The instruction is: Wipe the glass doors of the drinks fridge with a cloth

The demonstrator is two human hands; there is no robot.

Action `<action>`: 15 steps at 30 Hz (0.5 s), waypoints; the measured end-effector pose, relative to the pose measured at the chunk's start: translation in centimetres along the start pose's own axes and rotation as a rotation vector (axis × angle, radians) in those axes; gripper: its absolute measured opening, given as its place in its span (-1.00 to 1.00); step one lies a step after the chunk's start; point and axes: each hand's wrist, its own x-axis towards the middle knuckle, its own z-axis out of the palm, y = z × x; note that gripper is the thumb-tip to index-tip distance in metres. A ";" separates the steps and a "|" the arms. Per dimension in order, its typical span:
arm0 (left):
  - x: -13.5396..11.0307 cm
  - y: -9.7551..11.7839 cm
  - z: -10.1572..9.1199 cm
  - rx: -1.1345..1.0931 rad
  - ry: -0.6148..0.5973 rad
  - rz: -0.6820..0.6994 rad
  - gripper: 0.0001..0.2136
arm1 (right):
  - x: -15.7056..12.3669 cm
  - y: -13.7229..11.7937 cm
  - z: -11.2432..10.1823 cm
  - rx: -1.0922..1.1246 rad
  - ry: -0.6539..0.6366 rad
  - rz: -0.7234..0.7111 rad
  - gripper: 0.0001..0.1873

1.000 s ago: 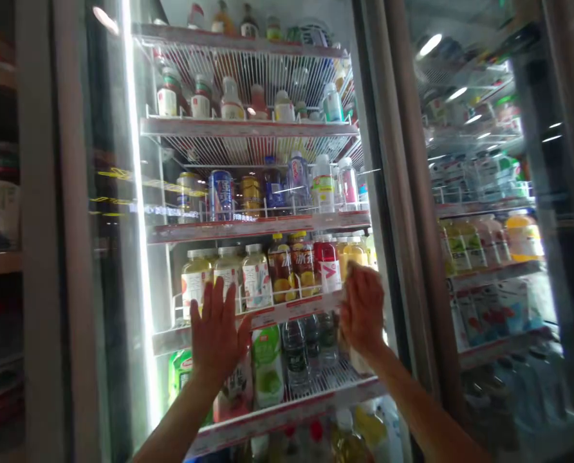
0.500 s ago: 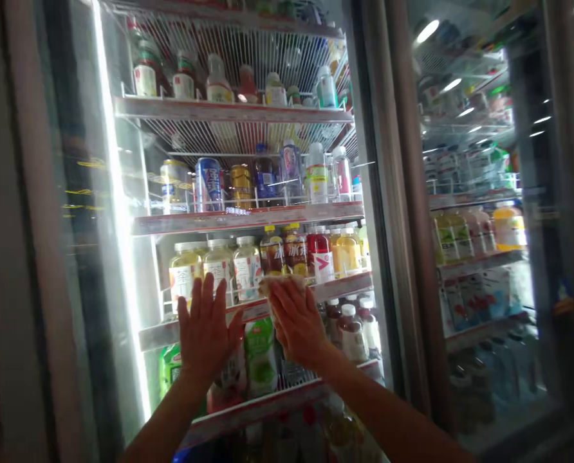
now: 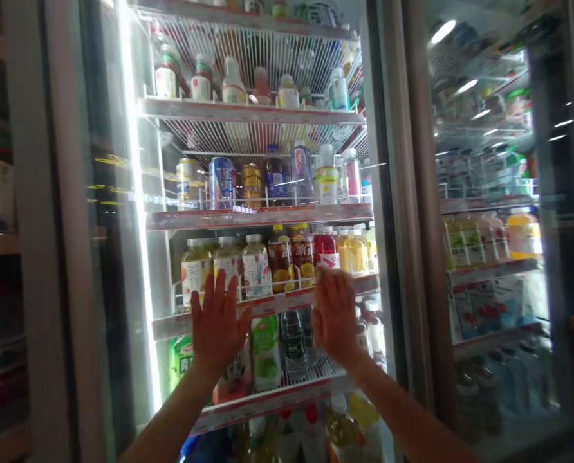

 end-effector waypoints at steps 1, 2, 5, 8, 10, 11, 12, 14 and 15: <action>0.0 -0.1 0.0 -0.003 0.004 0.004 -0.35 | -0.1 -1.3 0.1 0.027 -0.044 -0.075 -0.29; 0.0 -0.2 0.0 -0.006 0.005 0.010 -0.35 | -0.1 -2.3 0.2 0.047 -0.073 -0.140 -0.30; -0.1 -0.3 -0.1 -0.009 0.001 0.022 -0.35 | -0.2 -2.0 -0.1 0.048 -0.076 -0.210 -0.31; -0.2 -0.2 -0.2 0.002 -0.010 0.018 -0.34 | 0.0 2.4 -0.8 -0.029 0.016 -0.054 -0.30; -0.2 -0.1 -0.2 0.011 -0.016 0.007 -0.33 | 0.4 5.9 -1.2 -0.088 0.085 0.097 -0.32; -0.2 0.0 -0.2 0.014 -0.018 0.002 -0.34 | 0.7 7.3 -1.4 -0.113 0.106 0.168 -0.33; -0.2 0.0 -0.2 0.015 -0.020 0.000 -0.34 | 1.0 8.3 -1.5 -0.133 0.119 0.230 -0.34; -0.2 0.1 -0.1 0.010 -0.022 -0.004 -0.35 | 1.9 8.8 -1.4 -0.153 0.128 0.307 -0.34; -0.1 0.1 -0.1 0.006 -0.021 -0.004 -0.35 | 2.4 8.2 -1.3 -0.153 0.123 0.308 -0.33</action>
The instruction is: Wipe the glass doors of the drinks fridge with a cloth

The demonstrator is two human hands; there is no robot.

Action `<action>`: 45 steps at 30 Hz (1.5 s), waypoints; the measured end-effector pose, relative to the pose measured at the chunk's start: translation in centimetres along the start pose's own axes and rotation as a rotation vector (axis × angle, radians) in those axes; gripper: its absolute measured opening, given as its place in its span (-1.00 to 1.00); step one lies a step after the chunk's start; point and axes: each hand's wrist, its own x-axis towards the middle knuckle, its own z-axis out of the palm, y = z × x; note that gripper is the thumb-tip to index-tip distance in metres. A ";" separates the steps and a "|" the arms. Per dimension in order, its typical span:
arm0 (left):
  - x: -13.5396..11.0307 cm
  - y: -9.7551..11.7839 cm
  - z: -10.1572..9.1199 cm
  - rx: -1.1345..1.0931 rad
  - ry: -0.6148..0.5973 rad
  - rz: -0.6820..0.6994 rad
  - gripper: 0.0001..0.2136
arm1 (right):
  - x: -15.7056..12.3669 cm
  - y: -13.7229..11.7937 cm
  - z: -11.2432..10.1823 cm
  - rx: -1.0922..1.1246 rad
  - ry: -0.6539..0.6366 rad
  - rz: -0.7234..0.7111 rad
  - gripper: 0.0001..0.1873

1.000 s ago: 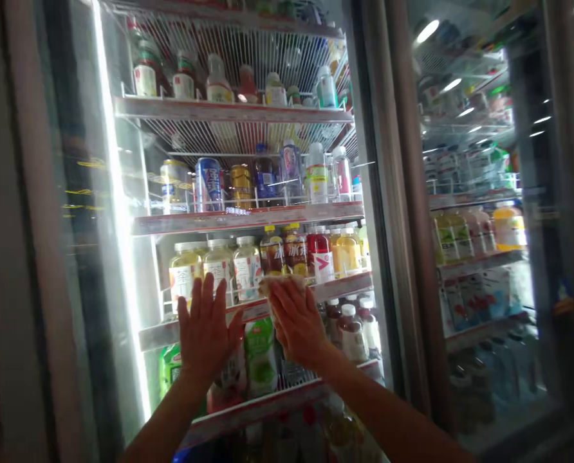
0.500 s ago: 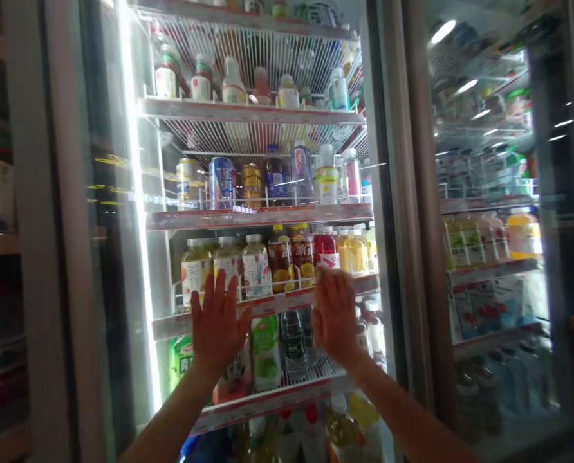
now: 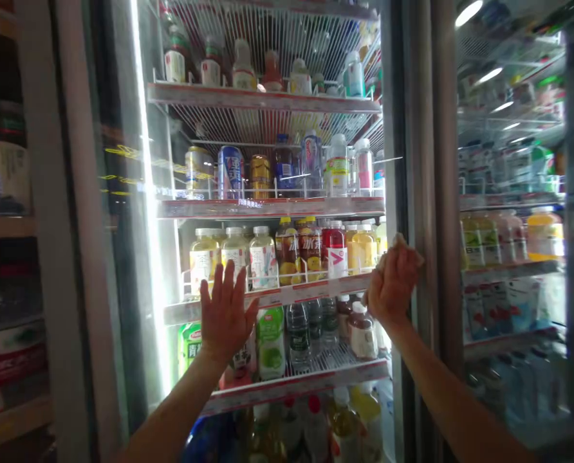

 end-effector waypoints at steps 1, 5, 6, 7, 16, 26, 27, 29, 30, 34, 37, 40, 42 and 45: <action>0.0 0.0 0.0 -0.005 0.001 0.002 -0.36 | 0.1 -1.2 0.1 0.008 -0.010 -0.026 -0.32; 0.0 -0.1 -0.1 -0.015 0.000 0.004 -0.36 | -0.4 -7.7 0.4 0.077 -0.110 -0.277 -0.29; 0.0 -0.1 -0.1 -0.015 -0.002 0.007 -0.36 | -0.6 -8.9 0.3 0.095 -0.134 -0.342 -0.28; 0.0 -0.1 -0.1 -0.014 -0.003 0.010 -0.36 | -0.7 -9.8 0.3 0.110 -0.151 -0.400 -0.27; 0.0 -0.3 -0.7 0.016 -0.036 0.016 -0.40 | 2.1 -5.2 0.6 0.092 0.024 -0.243 -0.32; 0.1 -3.6 -1.1 0.055 0.035 0.023 -0.43 | -1.2 -16.8 0.8 0.231 -0.189 -0.673 -0.41; 0.0 -4.2 -1.3 0.066 0.031 0.021 -0.44 | -1.0 -16.4 0.8 0.235 -0.193 -0.686 -0.41; -0.1 -5.3 -1.6 0.086 0.017 0.002 -0.44 | 0.4 -14.3 0.9 0.211 -0.175 -0.599 -0.40; -0.2 -5.7 -1.8 0.093 0.008 -0.015 -0.43 | 1.6 -13.0 1.1 0.185 -0.155 -0.508 -0.39; -0.4 -6.6 -2.0 0.086 -0.011 -0.071 -0.40 | 6.5 -10.1 2.0 0.113 -0.041 -0.149 -0.35; -0.5 -6.5 -1.9 0.071 -0.003 -0.067 -0.40 | 6.9 -13.1 2.3 0.155 -0.066 -0.224 -0.34; -0.4 -6.5 -2.0 0.073 0.017 -0.051 -0.41 | 4.2 -18.1 2.1 0.239 -0.186 -0.505 -0.35; -0.3 -7.0 -2.3 0.087 0.025 -0.072 -0.42 | 2.3 -20.5 1.9 0.293 -0.227 -0.670 -0.38; 0.0 -8.4 -2.7 0.131 0.016 -0.168 -0.43 | 1.4 -20.8 1.8 0.308 -0.217 -0.795 -0.43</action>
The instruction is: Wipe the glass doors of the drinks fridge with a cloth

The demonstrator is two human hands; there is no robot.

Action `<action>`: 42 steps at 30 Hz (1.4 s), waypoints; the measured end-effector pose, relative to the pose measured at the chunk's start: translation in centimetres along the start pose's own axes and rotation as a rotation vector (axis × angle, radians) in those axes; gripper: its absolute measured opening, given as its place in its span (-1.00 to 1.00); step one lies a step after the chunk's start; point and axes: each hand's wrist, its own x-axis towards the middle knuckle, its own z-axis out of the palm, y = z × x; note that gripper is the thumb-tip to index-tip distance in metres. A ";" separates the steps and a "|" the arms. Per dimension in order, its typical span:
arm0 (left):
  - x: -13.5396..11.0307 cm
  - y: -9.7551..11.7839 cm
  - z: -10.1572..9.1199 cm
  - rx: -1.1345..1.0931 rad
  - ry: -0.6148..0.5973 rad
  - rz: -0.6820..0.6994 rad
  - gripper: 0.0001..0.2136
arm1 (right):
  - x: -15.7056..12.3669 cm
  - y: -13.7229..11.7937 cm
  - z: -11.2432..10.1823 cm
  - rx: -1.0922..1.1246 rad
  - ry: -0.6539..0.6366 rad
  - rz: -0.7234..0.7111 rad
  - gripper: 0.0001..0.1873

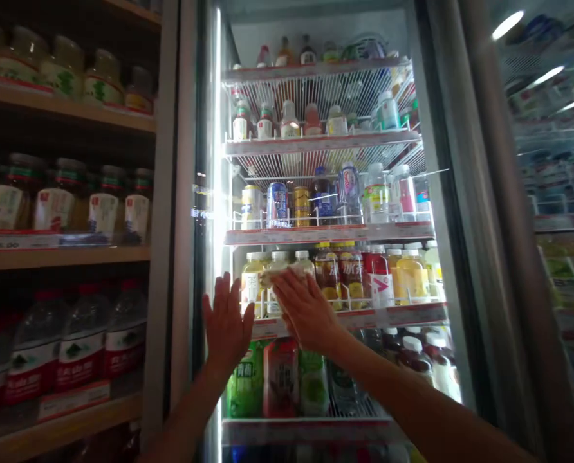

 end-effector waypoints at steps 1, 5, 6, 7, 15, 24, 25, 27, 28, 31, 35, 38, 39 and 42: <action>0.1 -0.6 -0.1 0.011 -0.007 -0.023 -0.43 | -0.2 0.8 -0.2 -0.020 0.011 0.017 -0.43; 0.2 -2.1 -0.1 0.010 -0.027 0.002 -0.42 | 0.3 6.0 -1.5 -0.131 0.138 0.353 -0.37; 0.1 -2.2 0.0 0.011 -0.025 0.011 -0.42 | 0.8 7.0 -1.6 -0.146 0.173 0.437 -0.36; 0.1 -2.2 0.1 0.012 -0.022 0.015 -0.42 | 1.4 7.6 -1.7 -0.153 0.201 0.497 -0.34; -0.2 -3.2 -0.3 -0.002 -0.016 0.054 -0.45 | 5.3 0.9 0.8 0.004 0.065 0.164 -0.36; 1.6 -8.3 -2.7 0.080 -0.037 -0.017 -0.46 | 10.7 -4.0 3.2 0.141 0.038 -0.115 -0.46; 2.1 -8.3 -2.7 0.079 -0.034 -0.014 -0.46 | 12.1 -3.5 3.2 0.134 0.042 -0.112 -0.46; 3.5 -7.9 -2.5 0.067 -0.019 -0.003 -0.46 | 14.5 -1.7 2.6 0.106 0.035 -0.054 -0.46; 4.3 -7.6 -2.3 0.060 -0.009 0.007 -0.47 | 15.3 -0.3 2.1 0.087 0.031 0.002 -0.45; 7.3 -6.4 -1.7 0.040 0.022 0.026 -0.47 | 15.4 5.7 -0.1 0.008 0.070 0.223 -0.44; 12.0 -4.5 -1.1 -0.006 0.043 -0.008 -0.46 | 10.9 15.4 -3.3 -0.121 0.232 0.483 -0.41; 14.9 -3.0 -0.7 -0.044 0.040 -0.066 -0.44 | 8.1 19.5 -4.9 -0.203 0.289 0.648 -0.41; 15.6 -2.4 -0.5 -0.052 0.029 -0.083 -0.43 | 7.8 19.6 -5.1 -0.218 0.286 0.665 -0.41; 16.8 -1.1 0.3 -0.066 -0.022 -0.119 -0.40 | 8.7 16.6 -4.1 -0.219 0.222 0.524 -0.43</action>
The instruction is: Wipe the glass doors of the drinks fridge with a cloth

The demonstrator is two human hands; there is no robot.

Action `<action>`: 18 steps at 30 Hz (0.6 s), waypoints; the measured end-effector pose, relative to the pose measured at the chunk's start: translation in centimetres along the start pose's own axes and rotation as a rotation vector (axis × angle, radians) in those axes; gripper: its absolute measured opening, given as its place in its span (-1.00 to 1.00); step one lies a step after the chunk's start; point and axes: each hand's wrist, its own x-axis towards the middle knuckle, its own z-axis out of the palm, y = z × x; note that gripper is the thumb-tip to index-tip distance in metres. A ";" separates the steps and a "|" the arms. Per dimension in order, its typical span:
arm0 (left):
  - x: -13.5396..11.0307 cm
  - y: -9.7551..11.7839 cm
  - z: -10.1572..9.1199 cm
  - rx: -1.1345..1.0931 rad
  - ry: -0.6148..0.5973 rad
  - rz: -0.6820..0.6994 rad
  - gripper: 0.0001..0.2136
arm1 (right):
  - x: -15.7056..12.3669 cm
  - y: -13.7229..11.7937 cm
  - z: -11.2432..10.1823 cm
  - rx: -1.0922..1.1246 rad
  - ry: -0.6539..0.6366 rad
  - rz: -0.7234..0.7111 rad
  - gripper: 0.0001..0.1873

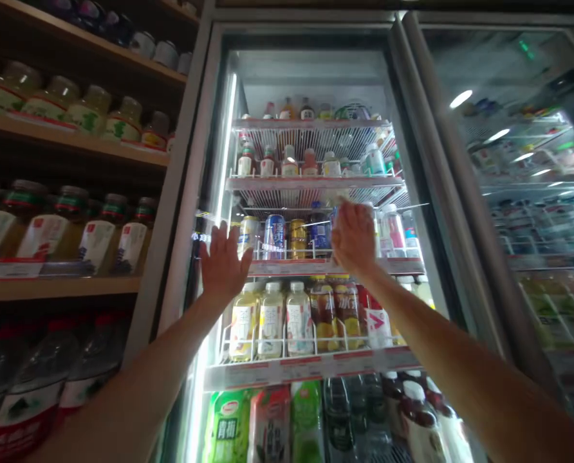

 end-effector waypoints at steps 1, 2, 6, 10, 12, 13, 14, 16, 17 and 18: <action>0.1 0.3 0.2 -0.002 -0.010 -0.002 -0.39 | -0.3 -1.7 0.3 0.013 -0.033 -0.115 -0.44; 0.1 0.4 0.4 -0.003 -0.014 0.002 -0.39 | -0.5 -3.3 0.5 0.027 -0.074 -0.251 -0.44; -0.1 0.2 0.7 0.011 -0.009 0.037 -0.37 | 0.0 -4.2 0.4 0.050 -0.168 -0.433 -0.43; -0.3 0.1 0.7 0.034 -0.010 0.036 -0.36 | 1.3 5.2 -1.9 0.002 -0.113 -0.020 -0.40; -0.3 0.2 0.6 0.042 0.001 0.041 -0.36 | 1.2 10.1 -3.0 -0.044 -0.079 0.186 -0.41; -0.3 0.3 0.6 0.046 0.003 0.041 -0.36 | 1.0 11.8 -3.4 -0.065 -0.063 0.258 -0.41; -0.3 0.4 0.6 0.048 0.000 0.039 -0.37 | 0.8 12.7 -3.6 -0.083 -0.049 0.309 -0.40; -0.3 0.6 0.6 0.043 -0.003 0.028 -0.37 | 0.4 12.4 -3.6 -0.108 -0.028 0.348 -0.39; -0.3 0.8 0.6 0.036 0.005 0.019 -0.37 | 0.2 11.1 -3.3 -0.110 -0.030 0.323 -0.39; -0.4 1.2 0.7 0.030 0.012 0.013 -0.37 | 0.0 9.3 -2.8 -0.102 -0.040 0.273 -0.39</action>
